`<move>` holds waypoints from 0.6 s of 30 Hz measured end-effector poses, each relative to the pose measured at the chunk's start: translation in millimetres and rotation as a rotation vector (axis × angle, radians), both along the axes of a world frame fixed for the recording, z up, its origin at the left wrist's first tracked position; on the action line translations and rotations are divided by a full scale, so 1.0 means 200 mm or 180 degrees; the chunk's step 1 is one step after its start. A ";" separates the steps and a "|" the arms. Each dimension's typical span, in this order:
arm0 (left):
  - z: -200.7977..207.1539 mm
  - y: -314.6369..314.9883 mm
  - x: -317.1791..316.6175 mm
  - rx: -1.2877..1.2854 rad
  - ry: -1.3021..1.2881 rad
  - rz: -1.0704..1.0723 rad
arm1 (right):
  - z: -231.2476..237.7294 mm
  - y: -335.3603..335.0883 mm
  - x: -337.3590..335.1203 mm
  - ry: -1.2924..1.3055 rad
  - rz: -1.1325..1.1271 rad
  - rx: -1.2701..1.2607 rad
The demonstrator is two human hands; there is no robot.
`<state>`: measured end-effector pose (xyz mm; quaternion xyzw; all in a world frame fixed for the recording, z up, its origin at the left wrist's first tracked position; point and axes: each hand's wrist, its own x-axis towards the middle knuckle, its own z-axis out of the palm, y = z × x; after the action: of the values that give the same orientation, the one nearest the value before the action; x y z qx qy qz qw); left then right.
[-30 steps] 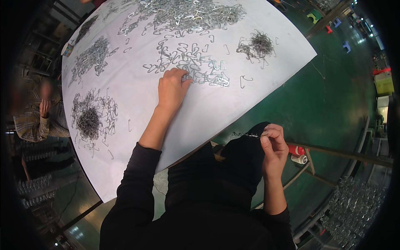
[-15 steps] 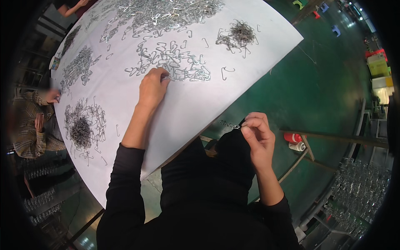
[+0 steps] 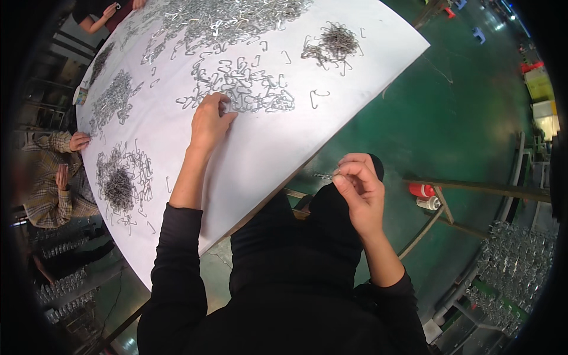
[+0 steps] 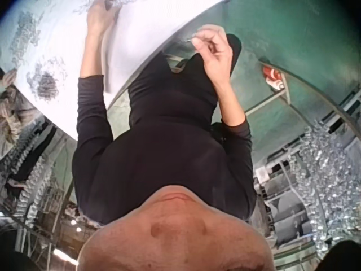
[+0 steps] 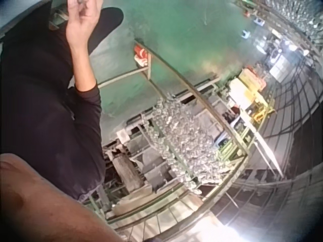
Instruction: The person picks up individual metal hooks from a table by hand and hangs them onto a metal rack.
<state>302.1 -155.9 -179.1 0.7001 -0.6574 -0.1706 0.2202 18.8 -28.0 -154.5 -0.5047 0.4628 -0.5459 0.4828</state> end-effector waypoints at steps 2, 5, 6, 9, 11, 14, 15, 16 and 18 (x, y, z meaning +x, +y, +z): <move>0.00 0.01 0.02 0.0101 0.0129 -0.0008 | 0.01 0.01 0.00 -0.0004 0.0003 0.0020; 0.00 0.01 0.03 0.0192 0.0126 0.0208 | 0.01 0.00 0.00 -0.0009 0.0011 -0.0017; 0.00 0.00 0.02 0.0228 0.0062 0.0306 | 0.01 0.00 0.00 0.0028 0.0015 0.0019; 0.01 -0.04 0.01 0.0270 -0.0135 0.0503 | 0.02 0.00 0.00 0.0043 0.0049 0.0000; -0.03 -0.07 0.01 0.0205 -0.0276 0.0499 | 0.01 -0.01 0.01 0.0039 0.0063 0.0003; -0.03 -0.11 0.00 0.0324 -0.0083 0.0356 | 0.02 -0.02 0.02 0.0082 0.0067 0.0009; -0.03 -0.11 0.00 0.0342 -0.0048 0.0357 | 0.02 -0.02 0.02 0.0104 0.0061 0.0012; -0.03 -0.11 0.00 0.0359 -0.0014 0.0357 | 0.02 -0.02 0.02 0.0108 0.0071 0.0012; 0.00 -0.11 -0.01 0.0424 0.0013 0.0373 | 0.02 -0.02 0.03 0.0104 0.0088 0.0020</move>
<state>299.7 -178.8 -178.8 0.7502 -0.6021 -0.2022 0.1841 24.0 -32.6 -150.3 -0.5183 0.4654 -0.5294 0.4842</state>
